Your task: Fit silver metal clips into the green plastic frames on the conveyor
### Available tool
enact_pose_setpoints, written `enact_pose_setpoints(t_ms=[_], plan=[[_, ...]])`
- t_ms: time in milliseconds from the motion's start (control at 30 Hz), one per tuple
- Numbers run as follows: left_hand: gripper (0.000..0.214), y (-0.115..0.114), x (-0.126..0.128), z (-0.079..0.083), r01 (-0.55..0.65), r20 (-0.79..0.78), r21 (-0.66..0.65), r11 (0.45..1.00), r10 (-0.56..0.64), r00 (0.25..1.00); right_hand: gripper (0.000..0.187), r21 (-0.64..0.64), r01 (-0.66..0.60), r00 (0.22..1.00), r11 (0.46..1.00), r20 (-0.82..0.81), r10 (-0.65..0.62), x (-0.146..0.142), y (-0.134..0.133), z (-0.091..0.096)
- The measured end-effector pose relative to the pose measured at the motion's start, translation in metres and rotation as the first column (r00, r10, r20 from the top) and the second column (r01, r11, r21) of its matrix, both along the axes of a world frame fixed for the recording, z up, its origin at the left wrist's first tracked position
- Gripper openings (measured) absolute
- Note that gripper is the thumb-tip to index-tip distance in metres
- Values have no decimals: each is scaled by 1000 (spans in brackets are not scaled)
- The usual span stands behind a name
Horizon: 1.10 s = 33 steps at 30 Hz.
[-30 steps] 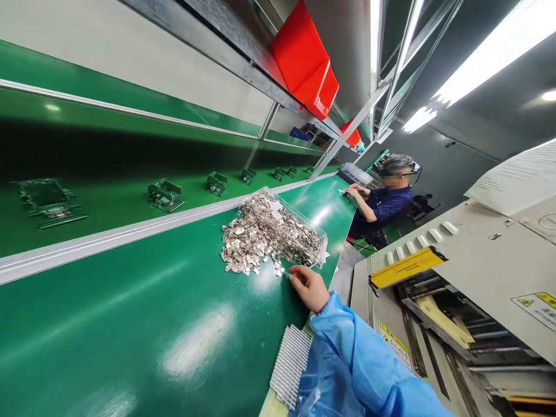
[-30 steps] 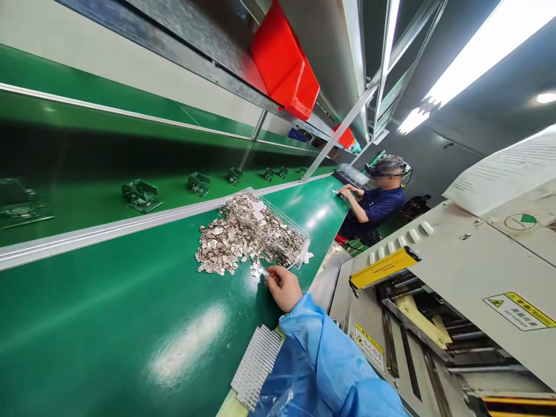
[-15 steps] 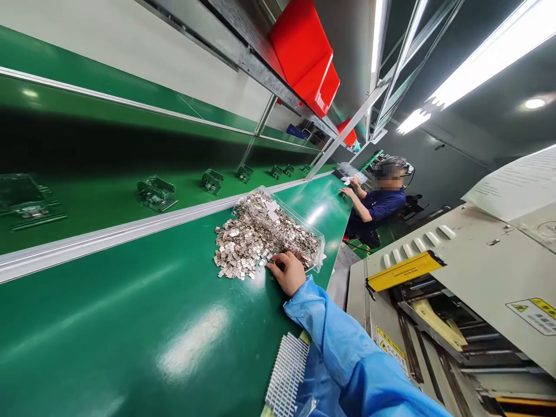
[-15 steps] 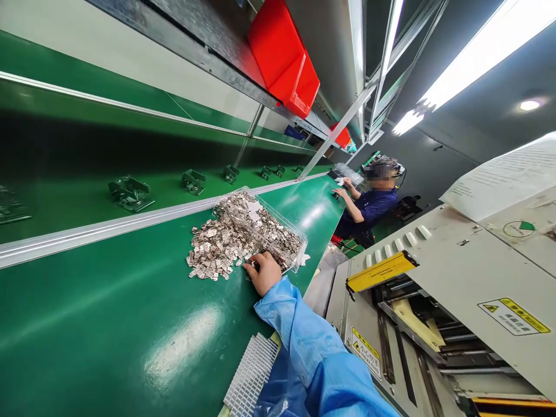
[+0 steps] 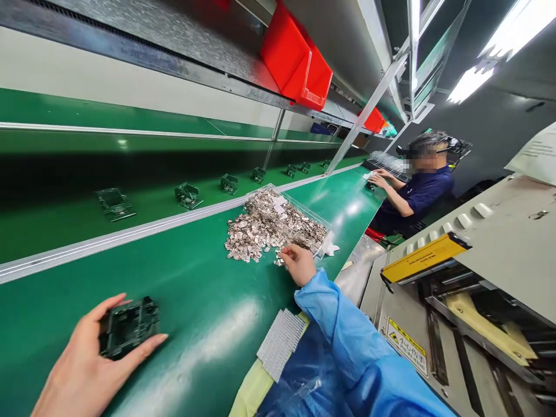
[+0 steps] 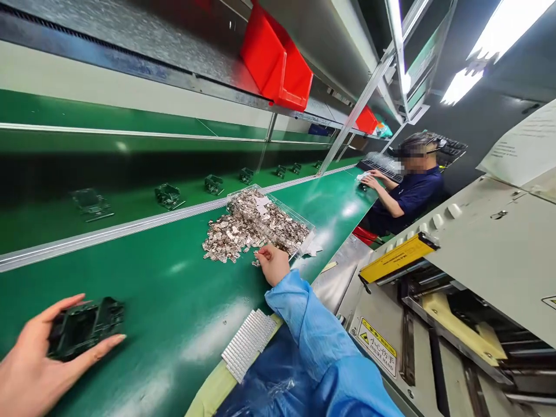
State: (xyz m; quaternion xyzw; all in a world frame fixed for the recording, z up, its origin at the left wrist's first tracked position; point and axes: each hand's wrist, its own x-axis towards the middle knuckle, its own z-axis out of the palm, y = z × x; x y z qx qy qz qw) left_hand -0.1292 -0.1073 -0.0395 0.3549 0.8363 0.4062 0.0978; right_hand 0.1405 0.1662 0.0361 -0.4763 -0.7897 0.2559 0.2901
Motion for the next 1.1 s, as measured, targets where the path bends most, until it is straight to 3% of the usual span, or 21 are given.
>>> enact_pose_setpoints(t_ms=[100, 233, 300, 400, 467, 600, 700, 800, 900, 1100], plan=[[113, -8, 4, 2, 96, -34, -15, 995, -96, 995, 19, -44, -56, 995, 997, -89, 52, 21, -29, 14], [90, -19, -7, 18, 265, -63, -116, 957, -273, 960, 25, -107, -109, 963, 988, -256, 79, 52, -79, 20], [81, -19, -9, 26, 325, -70, -95, 941, -332, 941, 26, -195, -146, 949, 970, -303, 82, 65, -100, 16], [62, -12, 8, 33, 341, -10, 61, 938, -341, 940, 27, -362, -198, 928, 911, -369, 55, 78, -124, 8], [52, 0, 36, 39, 307, 161, 243, 920, -350, 923, 27, -426, -203, 911, 882, -412, 10, 81, -134, 7], [58, 31, 112, 56, 244, 491, 542, 804, -539, 684, 19, -353, -216, 858, 910, -514, 4, 80, -146, 18], [56, 50, 157, 66, 242, 542, 652, 719, -665, 514, 15, -286, -231, 822, 930, -569, 29, 76, -152, 26], [55, 58, 178, 66, 268, 549, 697, 665, -736, 396, 11, -279, -200, 828, 939, -561, 9, 73, -156, 27], [52, 58, 183, 62, 319, 543, 699, 639, -766, 345, 5, -260, -192, 854, 946, -520, 30, 70, -159, 24], [48, 52, 184, 64, 363, 547, 669, 649, -760, 352, 6, -251, -189, 885, 949, -463, 54, 60, -160, 20]])
